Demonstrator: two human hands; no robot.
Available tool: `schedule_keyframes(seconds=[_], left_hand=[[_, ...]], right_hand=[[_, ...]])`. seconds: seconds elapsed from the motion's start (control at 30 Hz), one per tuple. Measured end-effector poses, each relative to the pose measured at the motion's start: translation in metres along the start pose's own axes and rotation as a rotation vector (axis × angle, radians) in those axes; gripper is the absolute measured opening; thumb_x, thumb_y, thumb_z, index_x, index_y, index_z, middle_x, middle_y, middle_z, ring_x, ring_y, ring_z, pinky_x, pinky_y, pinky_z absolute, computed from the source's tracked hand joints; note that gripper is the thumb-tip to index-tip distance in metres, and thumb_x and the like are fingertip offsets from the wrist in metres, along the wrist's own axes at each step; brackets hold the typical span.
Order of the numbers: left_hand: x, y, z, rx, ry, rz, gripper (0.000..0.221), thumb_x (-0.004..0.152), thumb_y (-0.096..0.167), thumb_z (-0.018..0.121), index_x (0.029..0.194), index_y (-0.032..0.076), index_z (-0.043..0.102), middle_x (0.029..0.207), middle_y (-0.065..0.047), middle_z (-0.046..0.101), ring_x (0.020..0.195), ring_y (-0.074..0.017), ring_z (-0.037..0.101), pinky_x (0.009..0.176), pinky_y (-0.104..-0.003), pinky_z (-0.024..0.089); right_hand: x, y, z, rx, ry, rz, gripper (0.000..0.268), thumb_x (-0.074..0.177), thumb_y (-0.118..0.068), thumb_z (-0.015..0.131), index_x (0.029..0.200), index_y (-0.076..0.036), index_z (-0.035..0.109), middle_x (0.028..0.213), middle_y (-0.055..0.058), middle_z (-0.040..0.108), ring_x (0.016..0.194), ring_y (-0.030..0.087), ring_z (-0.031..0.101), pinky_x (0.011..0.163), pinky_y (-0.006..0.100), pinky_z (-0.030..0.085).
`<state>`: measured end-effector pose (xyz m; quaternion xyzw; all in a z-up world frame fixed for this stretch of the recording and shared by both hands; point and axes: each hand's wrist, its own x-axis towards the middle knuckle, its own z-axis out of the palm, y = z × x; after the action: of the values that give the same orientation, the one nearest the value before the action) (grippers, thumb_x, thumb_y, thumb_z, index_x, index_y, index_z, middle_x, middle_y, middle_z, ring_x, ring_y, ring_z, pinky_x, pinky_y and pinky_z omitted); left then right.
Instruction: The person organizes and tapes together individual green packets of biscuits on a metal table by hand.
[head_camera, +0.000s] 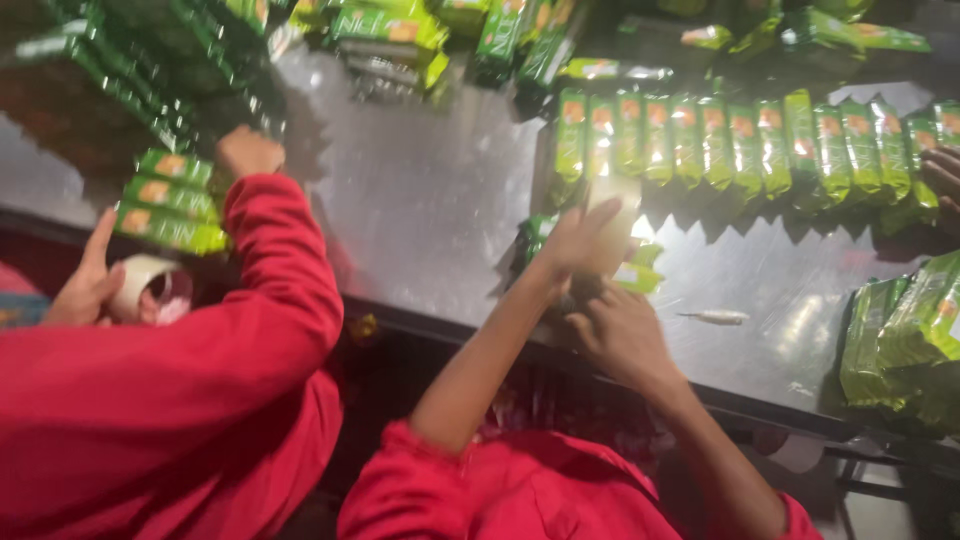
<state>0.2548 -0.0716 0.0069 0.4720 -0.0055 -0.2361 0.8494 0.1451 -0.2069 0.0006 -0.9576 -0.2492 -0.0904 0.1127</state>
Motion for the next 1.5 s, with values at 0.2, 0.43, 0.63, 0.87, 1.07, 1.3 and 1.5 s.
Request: schedule_keyframes(seconds=[0.2, 0.43, 0.63, 0.87, 1.07, 1.3, 1.5], left_hand=[[-0.073, -0.011, 0.009, -0.003, 0.023, 0.084, 0.040, 0.103, 0.033, 0.062, 0.124, -0.001, 0.063, 0.092, -0.011, 0.072, 0.076, -0.0185, 0.072, 0.069, -0.033, 0.059], [-0.198, -0.058, 0.024, 0.238, 0.102, 0.149, 0.041, 0.101, 0.030, 0.059, 0.128, -0.001, 0.060, 0.088, -0.010, 0.073, 0.074, -0.0150, 0.072, 0.067, -0.030, 0.059], [-0.208, -0.177, -0.038, 0.228, 0.426, -0.273, 0.041, 0.096, 0.030, 0.062, 0.121, -0.003, 0.062, 0.087, -0.021, 0.073, 0.068, -0.0224, 0.072, 0.061, -0.034, 0.059], [-0.202, -0.190, -0.052, 0.154, 0.375, -0.098, 0.053, 0.091, 0.018, 0.068, 0.136, 0.009, 0.041, 0.112, -0.015, 0.067, 0.090, -0.0168, 0.068, 0.072, -0.029, 0.059], [-0.197, -0.159, -0.051, -0.100, 0.227, -0.271, 0.026, 0.094, 0.017, 0.063, 0.117, 0.006, 0.058, 0.093, -0.013, 0.072, 0.072, -0.0228, 0.075, 0.058, -0.034, 0.062], [-0.190, -0.208, -0.070, -0.094, 0.283, -0.184, 0.021, 0.100, 0.023, 0.068, 0.105, 0.003, 0.062, 0.083, -0.009, 0.068, 0.063, -0.0197, 0.070, 0.055, -0.032, 0.060], [-0.196, -0.226, -0.100, 0.131, 0.417, -0.245, 0.020, 0.094, 0.025, 0.065, 0.102, 0.008, 0.069, 0.076, -0.010, 0.071, 0.057, -0.0200, 0.071, 0.050, -0.033, 0.057]], right_hand=[[0.035, 0.045, -0.002, 0.259, 0.062, 0.347, 0.031, 0.089, -0.025, 0.067, 0.112, -0.005, 0.069, 0.101, 0.021, 0.070, 0.094, 0.042, 0.065, 0.081, 0.052, 0.051], [0.028, 0.041, -0.007, 0.217, -0.053, 0.401, 0.032, 0.096, -0.025, 0.049, 0.115, -0.012, 0.072, 0.103, 0.015, 0.072, 0.092, 0.038, 0.067, 0.080, 0.051, 0.051], [0.023, 0.052, 0.004, 0.186, -0.121, 0.422, 0.034, 0.095, -0.033, 0.052, 0.115, -0.014, 0.072, 0.108, 0.014, 0.073, 0.096, 0.037, 0.068, 0.082, 0.049, 0.052], [-0.065, 0.127, -0.006, 0.162, 0.174, 0.365, 0.030, 0.088, -0.020, 0.059, 0.115, -0.013, 0.070, 0.118, 0.014, 0.070, 0.102, 0.036, 0.066, 0.087, 0.043, 0.053], [-0.089, 0.120, -0.016, -0.012, 0.003, 0.445, 0.021, 0.095, -0.019, 0.059, 0.110, -0.006, 0.066, 0.105, 0.017, 0.068, 0.100, 0.040, 0.063, 0.086, 0.048, 0.051], [-0.083, -0.027, -0.045, 0.208, -0.064, 0.025, 0.027, 0.080, -0.013, 0.063, 0.106, -0.008, 0.068, 0.094, 0.013, 0.068, 0.090, 0.037, 0.065, 0.076, 0.048, 0.052], [-0.067, -0.037, -0.025, 0.221, -0.166, 0.085, 0.027, 0.086, -0.008, 0.061, 0.113, -0.007, 0.068, 0.094, 0.015, 0.066, 0.092, 0.036, 0.066, 0.078, 0.045, 0.054]])
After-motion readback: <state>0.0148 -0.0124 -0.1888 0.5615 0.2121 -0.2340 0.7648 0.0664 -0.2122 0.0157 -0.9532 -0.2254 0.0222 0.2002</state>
